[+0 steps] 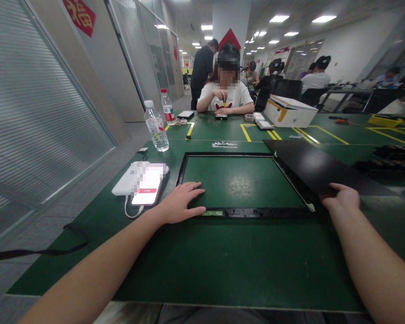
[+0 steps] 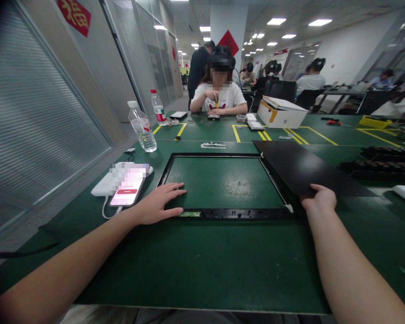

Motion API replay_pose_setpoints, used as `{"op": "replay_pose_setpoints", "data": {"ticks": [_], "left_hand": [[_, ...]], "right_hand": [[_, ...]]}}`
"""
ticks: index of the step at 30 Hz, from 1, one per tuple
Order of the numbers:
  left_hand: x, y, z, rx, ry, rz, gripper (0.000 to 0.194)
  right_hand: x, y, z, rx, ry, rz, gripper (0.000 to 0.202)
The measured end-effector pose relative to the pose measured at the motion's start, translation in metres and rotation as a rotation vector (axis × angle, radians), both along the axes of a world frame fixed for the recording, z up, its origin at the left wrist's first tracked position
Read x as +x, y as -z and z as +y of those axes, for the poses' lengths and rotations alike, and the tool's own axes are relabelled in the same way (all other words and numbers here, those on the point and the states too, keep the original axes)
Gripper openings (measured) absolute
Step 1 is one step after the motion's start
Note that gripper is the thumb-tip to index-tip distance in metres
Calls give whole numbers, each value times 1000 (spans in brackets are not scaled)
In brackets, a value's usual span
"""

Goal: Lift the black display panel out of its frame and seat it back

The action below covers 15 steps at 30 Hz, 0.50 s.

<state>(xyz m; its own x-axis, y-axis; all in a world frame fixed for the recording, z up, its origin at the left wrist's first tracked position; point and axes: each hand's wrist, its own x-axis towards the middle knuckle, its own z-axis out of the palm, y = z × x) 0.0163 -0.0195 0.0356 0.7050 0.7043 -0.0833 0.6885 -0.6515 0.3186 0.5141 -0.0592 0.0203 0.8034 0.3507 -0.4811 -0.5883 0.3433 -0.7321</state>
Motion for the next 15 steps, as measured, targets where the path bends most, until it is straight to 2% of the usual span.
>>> {"op": "replay_pose_setpoints", "data": {"ticks": [15], "left_hand": [[0, -1, 0, -6, 2, -1, 73]], "right_hand": [[-3, -4, 2, -39, 5, -15, 39]]}}
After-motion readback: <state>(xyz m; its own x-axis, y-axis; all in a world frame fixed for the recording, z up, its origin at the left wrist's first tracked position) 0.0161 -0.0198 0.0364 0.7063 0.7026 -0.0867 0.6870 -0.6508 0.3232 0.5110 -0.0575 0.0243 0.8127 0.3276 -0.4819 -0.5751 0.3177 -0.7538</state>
